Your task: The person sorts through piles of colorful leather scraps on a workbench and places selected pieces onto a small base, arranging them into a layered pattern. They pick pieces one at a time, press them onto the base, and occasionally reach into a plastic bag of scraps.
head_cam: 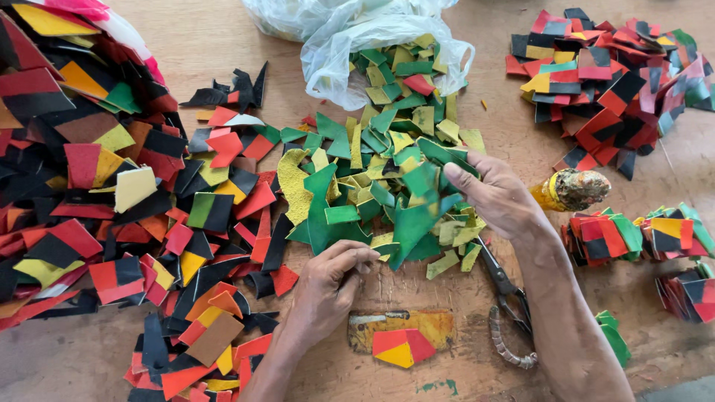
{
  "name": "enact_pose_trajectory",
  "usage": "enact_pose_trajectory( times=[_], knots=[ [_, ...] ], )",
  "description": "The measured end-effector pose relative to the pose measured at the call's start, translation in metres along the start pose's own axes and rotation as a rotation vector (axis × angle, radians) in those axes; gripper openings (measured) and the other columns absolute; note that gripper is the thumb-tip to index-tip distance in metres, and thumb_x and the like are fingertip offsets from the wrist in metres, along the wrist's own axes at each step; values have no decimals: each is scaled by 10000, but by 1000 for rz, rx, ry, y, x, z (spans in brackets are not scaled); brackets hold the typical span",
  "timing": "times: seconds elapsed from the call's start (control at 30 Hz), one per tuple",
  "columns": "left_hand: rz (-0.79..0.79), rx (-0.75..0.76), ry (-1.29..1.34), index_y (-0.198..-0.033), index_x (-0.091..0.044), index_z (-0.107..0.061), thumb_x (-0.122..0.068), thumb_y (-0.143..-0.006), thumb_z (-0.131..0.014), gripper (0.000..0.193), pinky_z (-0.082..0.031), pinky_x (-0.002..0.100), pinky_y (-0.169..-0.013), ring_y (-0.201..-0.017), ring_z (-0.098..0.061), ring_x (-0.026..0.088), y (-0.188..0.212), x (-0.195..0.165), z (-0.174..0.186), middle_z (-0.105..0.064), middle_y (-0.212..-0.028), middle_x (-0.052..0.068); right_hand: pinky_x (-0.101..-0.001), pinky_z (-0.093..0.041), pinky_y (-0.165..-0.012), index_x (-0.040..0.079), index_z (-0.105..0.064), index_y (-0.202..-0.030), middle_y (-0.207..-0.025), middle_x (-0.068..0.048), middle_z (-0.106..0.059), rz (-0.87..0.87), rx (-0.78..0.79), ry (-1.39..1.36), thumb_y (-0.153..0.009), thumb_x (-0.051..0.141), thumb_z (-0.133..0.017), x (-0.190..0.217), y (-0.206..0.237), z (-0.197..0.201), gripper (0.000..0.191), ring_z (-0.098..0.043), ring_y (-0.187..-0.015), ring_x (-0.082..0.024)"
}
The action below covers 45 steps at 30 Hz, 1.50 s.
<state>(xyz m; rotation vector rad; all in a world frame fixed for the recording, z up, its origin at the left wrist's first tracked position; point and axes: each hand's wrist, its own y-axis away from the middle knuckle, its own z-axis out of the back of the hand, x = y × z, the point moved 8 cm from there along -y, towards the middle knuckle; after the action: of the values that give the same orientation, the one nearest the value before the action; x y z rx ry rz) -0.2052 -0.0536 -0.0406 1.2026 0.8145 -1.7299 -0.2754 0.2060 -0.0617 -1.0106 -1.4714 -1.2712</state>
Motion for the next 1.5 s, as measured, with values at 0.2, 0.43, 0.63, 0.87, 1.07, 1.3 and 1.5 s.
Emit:
enact_pose_trajectory(
  times=[0.2, 0.43, 0.63, 0.87, 1.07, 1.3, 1.5],
  knots=[
    [25, 16, 24, -1091, -11, -722, 131, -796, -595, 352, -559, 281, -739, -844, -709, 156, -1, -1, -3, -696, -1062, 57, -368, -549, -998, -23, -528, -1418, -1285, -83, -648, -17, 14, -140, -1069, 242, -472, -5, 1, 9, 441, -646, -1118, -148],
    [42, 36, 18, -1102, -15, -722, 121, -826, -614, 326, -563, 267, -743, -856, -691, 136, -1, -2, -4, -699, -1064, 40, -492, -548, -1021, -70, -477, -1455, -1277, -205, -643, 20, 17, -273, -1099, 255, -407, 8, -8, 20, 487, -651, -1165, -282],
    [57, 35, 13, -1096, -16, -722, 128, -833, -601, 323, -561, 264, -732, -844, -691, 133, -1, 0, -4, -699, -1065, 36, -502, -571, -1022, -57, -458, -1443, -1324, -235, -638, 26, 61, -424, -1064, 226, -422, 25, -14, 12, 474, -659, -1209, -287],
    [21, 19, 23, -1094, -23, -718, 124, -831, -612, 319, -555, 265, -710, -815, -676, 129, 0, 3, -5, -695, -1059, 44, -353, -596, -959, -26, -495, -1371, -1321, -172, -663, 101, -26, 46, -976, -43, -550, 51, -20, 12, 399, -702, -1159, -227],
    [-347, -120, -259, -1101, -44, -721, 107, -731, -693, 401, -549, 315, -805, -962, -649, 227, 9, -23, -2, -698, -1129, 47, -298, -612, -836, -6, -533, -1410, -1134, -101, -668, 181, -136, 316, -941, -56, -679, 66, -18, 10, 494, -696, -977, -163],
    [-204, -271, -230, -1074, -57, -741, 19, -814, -779, 273, -556, 303, -706, -829, -648, 194, 12, -23, 4, -595, -1149, 140, -244, -578, -616, 10, -671, -1191, -876, -39, -722, 21, -175, 369, -855, 37, -808, 51, 19, 7, 364, -670, -717, -94],
    [-11, -183, 123, -1261, -20, -629, -110, -912, -785, 392, -576, 264, -772, -888, -681, 98, 22, -18, 1, -682, -1122, 64, -216, -588, -668, 7, -729, -1049, -910, -12, -724, 122, -99, 245, -885, 50, -789, 29, 67, -38, 181, -680, -799, -55]
  ],
)
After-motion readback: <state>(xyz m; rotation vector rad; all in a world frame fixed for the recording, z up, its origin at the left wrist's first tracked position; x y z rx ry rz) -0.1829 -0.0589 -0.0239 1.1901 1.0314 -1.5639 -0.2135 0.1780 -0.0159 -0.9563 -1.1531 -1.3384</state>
